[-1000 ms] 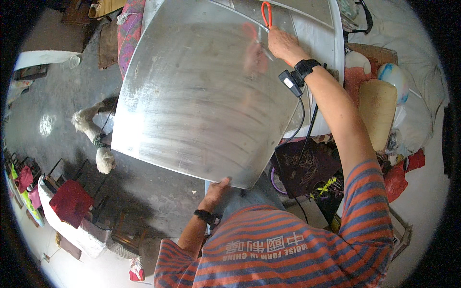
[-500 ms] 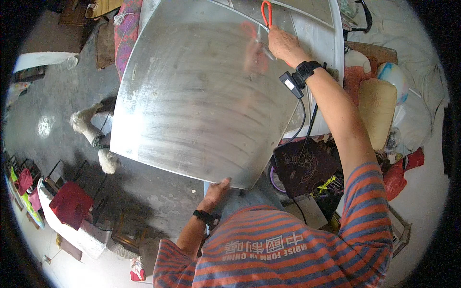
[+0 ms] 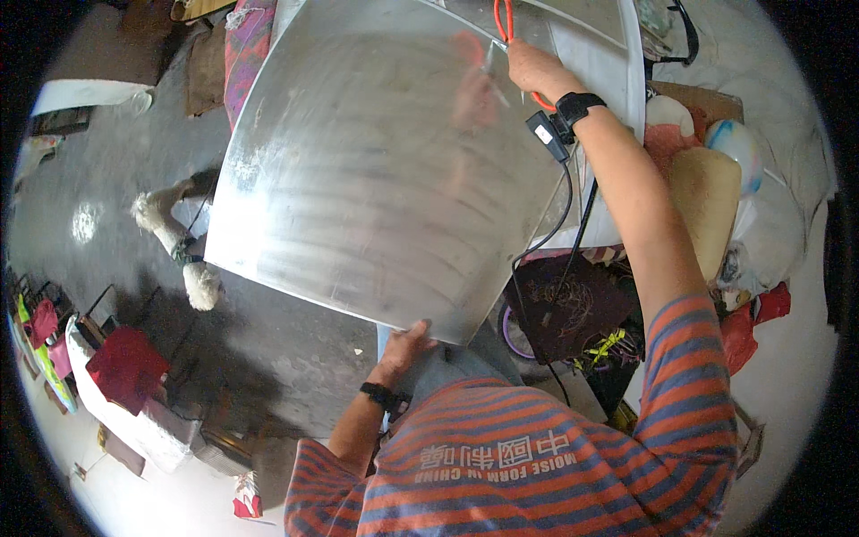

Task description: The person cuts a metal sheet using pliers, following a marked line and then uses the pliers to trim the edges of the cut metal pieces.

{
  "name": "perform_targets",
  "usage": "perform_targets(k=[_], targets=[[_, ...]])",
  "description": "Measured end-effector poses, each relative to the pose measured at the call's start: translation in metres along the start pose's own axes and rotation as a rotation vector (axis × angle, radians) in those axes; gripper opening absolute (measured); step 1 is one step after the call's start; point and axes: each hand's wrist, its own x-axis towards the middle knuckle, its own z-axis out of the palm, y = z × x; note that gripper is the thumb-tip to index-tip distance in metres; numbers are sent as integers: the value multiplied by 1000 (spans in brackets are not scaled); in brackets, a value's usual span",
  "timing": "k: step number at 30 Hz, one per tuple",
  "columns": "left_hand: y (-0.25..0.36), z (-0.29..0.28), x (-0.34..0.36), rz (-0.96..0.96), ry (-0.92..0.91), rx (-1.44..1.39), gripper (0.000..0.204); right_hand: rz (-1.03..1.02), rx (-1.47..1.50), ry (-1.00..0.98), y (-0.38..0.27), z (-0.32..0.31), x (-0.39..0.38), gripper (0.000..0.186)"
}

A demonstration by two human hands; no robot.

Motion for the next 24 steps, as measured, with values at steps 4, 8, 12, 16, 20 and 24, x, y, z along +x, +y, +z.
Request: perform_targets(k=[4, 8, 12, 16, 20, 24], targets=[[-12, -9, 5, -20, -11, 26, 34, -11, 0, -5, 6, 7, 7, 26], [-3, 4, -2, 118, 3, -19, 33, -91, -43, 4, 10, 21, 10, 23], [-9, 4, 6, 129, 56, -37, 34, -32, 12, 31, 2, 9, 0, 19], [-10, 5, 6, 139, 43, 12, 31, -97, -79, 22, 8, 14, 2, 18], [-12, 2, 9, 139, 45, -11, 34, -89, -41, 26, 2, 11, 0, 19], [-9, 7, 4, 160, 65, -7, 30, -55, -9, 25, 2, 14, -3, 19]])
